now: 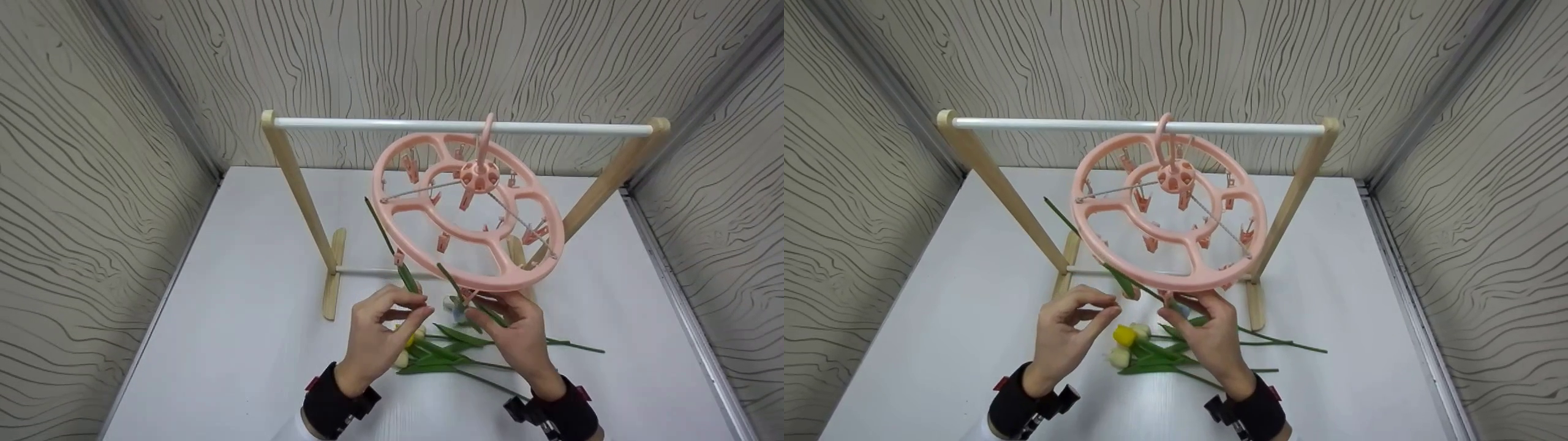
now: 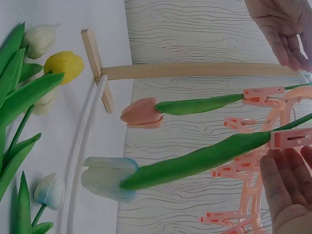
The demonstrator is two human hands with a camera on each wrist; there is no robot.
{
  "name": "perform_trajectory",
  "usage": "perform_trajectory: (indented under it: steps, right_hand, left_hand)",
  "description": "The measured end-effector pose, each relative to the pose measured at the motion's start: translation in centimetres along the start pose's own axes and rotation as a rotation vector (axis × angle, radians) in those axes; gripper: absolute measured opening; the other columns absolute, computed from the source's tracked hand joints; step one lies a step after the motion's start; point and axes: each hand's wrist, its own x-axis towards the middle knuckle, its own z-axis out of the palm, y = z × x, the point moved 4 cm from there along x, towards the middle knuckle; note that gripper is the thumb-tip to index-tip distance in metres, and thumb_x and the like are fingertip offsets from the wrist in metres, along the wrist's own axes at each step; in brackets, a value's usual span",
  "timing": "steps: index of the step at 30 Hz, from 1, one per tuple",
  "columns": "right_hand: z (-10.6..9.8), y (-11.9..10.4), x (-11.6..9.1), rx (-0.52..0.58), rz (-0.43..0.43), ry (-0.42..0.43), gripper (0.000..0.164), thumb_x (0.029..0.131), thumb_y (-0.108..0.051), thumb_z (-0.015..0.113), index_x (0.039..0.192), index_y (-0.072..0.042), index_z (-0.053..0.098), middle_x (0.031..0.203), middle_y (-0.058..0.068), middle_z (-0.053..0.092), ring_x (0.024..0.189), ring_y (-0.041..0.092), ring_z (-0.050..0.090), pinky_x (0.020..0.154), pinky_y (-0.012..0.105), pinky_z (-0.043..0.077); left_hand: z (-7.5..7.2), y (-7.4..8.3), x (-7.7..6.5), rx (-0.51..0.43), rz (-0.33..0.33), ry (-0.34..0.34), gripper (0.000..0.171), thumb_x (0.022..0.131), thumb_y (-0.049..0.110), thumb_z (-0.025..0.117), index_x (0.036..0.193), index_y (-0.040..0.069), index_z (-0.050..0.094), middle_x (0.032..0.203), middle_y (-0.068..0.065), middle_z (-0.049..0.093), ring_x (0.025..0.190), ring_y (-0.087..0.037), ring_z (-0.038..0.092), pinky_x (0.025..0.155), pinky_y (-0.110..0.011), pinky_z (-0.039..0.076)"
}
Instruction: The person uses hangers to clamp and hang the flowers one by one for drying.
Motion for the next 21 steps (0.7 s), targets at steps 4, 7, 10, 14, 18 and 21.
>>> perform_trajectory:
  steps: [4,7,10,14,18,21]
  right_hand:
    - [-1.6,0.8,-0.6,-0.039,0.036,-0.014,0.042,0.084,0.024,0.071,0.124,0.012,0.067,0.123,-0.008,0.073,0.115,0.006,0.072,0.097,0.022,0.062]
    - [-3.0,1.5,-1.3,-0.064,0.054,-0.014,0.036,0.085,0.023,0.070,0.119,0.012,0.068,0.118,-0.004,0.075,0.109,0.005,0.074,0.094,0.019,0.062]
    - [-4.4,2.2,-2.0,-0.103,0.061,0.008,0.031,0.084,0.024,0.071,0.114,0.013,0.069,0.109,0.001,0.078,0.103,0.005,0.075,0.089,0.015,0.061]
    - [-6.4,3.5,-2.9,-0.250,0.086,0.041,0.030,0.084,0.019,0.075,0.110,0.004,0.075,0.102,-0.003,0.079,0.094,0.004,0.074,0.083,0.012,0.059]
    - [-8.2,5.3,-3.7,-0.449,0.114,0.027,0.033,0.082,0.011,0.082,0.107,-0.012,0.079,0.097,-0.005,0.079,0.088,0.000,0.072,0.079,0.008,0.057]
    - [-9.2,6.9,-4.4,-0.611,0.135,-0.023,0.033,0.080,0.005,0.087,0.105,-0.016,0.079,0.095,-0.004,0.078,0.086,-0.003,0.070,0.076,0.011,0.059]
  left_hand:
    - [0.3,-1.1,-1.0,0.026,-0.025,-0.041,0.011,0.094,0.003,0.077,0.105,0.006,0.075,0.096,-0.011,0.077,0.088,-0.020,0.077,0.072,-0.026,0.067]
    - [0.4,-2.1,-1.9,0.050,-0.062,-0.087,0.011,0.097,0.007,0.076,0.107,0.007,0.075,0.099,-0.011,0.078,0.090,-0.020,0.077,0.074,-0.026,0.067]
    - [0.4,-3.1,-2.8,0.075,-0.095,-0.129,0.012,0.098,0.011,0.075,0.110,0.008,0.075,0.102,-0.010,0.078,0.090,-0.020,0.077,0.075,-0.025,0.067]
    - [0.3,-4.3,-3.8,0.101,-0.158,-0.170,0.014,0.099,0.016,0.075,0.111,0.009,0.075,0.102,-0.009,0.078,0.090,-0.015,0.077,0.075,-0.024,0.066]
    - [0.3,-5.6,-4.8,0.145,-0.214,-0.218,0.015,0.099,0.018,0.075,0.111,0.008,0.075,0.103,-0.007,0.078,0.091,-0.012,0.076,0.076,-0.023,0.066]
    - [0.3,-6.5,-5.6,0.186,-0.227,-0.251,0.017,0.101,0.020,0.074,0.111,0.007,0.075,0.103,-0.007,0.078,0.092,-0.010,0.075,0.076,-0.021,0.065]
